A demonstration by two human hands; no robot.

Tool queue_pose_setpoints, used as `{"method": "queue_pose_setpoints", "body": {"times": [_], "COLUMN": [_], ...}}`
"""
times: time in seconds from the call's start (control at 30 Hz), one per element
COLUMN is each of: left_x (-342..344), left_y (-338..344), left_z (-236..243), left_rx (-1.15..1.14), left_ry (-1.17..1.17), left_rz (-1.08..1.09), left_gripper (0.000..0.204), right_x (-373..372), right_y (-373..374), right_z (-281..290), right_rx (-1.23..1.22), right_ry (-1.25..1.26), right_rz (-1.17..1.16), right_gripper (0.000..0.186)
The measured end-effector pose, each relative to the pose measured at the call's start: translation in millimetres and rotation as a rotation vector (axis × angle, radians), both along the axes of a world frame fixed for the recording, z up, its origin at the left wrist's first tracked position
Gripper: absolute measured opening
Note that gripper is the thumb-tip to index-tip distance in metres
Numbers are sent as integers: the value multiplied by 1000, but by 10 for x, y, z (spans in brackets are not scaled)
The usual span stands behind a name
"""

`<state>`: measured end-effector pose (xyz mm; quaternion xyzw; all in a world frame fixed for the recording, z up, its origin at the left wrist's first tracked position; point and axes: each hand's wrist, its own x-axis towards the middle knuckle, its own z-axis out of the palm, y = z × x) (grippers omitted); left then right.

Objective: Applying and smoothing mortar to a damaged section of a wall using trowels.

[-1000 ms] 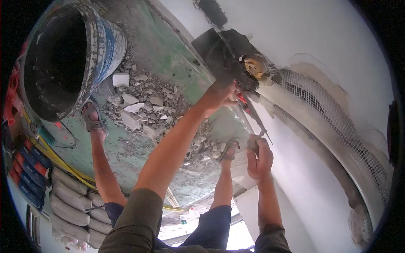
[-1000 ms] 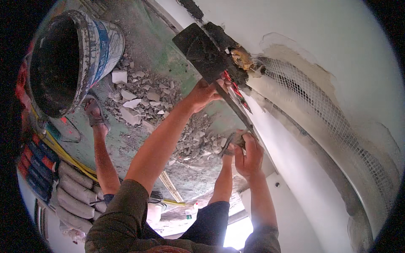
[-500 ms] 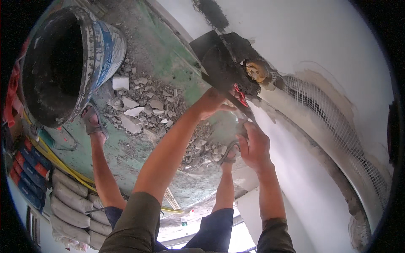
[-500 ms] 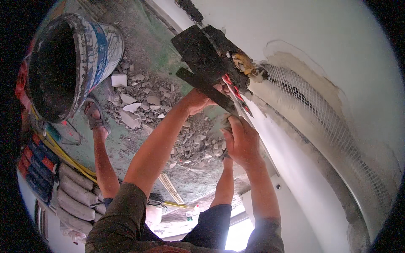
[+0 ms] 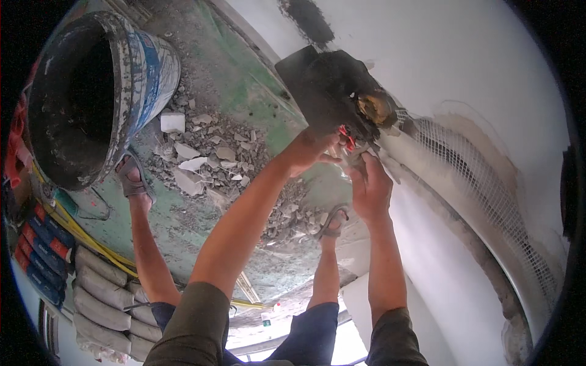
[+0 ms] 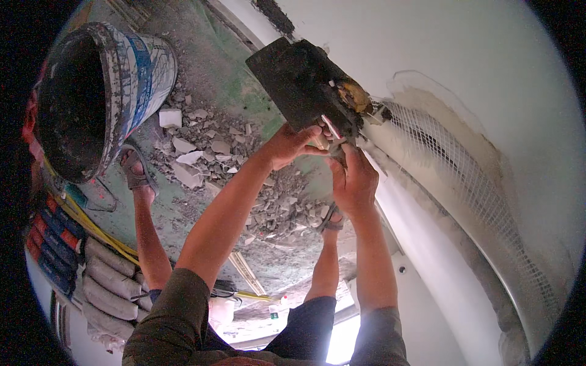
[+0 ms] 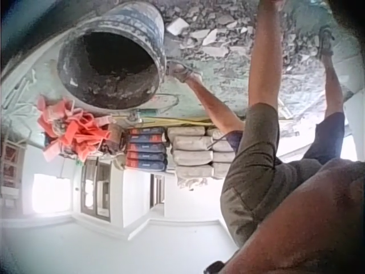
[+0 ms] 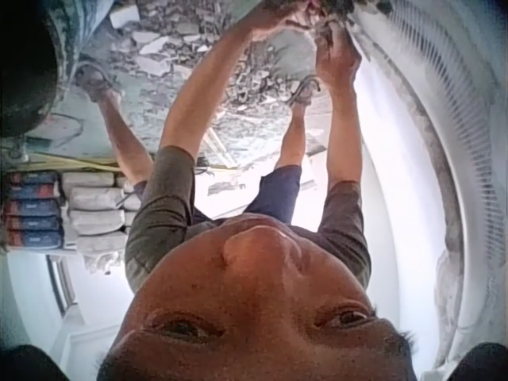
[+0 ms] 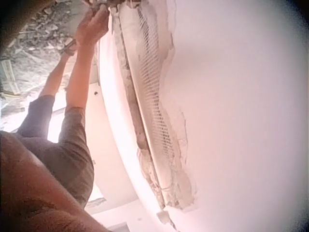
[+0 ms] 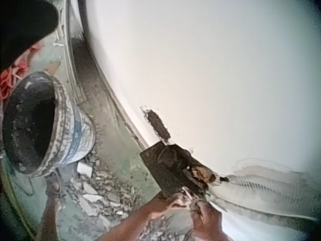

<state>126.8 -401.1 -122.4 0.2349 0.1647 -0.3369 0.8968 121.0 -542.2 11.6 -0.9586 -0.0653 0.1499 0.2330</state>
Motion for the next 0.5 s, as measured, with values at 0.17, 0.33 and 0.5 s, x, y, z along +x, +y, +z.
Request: {"method": "queue_pose_setpoints", "body": {"times": [0.17,0.33,0.5], "left_x": [-5,-44,-46], "left_y": [10,-27,-16], "left_z": [-4,-114,-109], "left_rx": [-10,-13,-5], "left_ry": [-15,-16,1], "left_rz": [2,10,14], "left_gripper": [30,37,38], "right_x": [-44,-19,-26], "right_y": [94,154,109], "right_z": [29,122,305], "right_rx": [-73,-44,15], "right_ry": [31,-8,30], "right_rz": [-139,-223,-303], "right_gripper": [36,36,38]}}
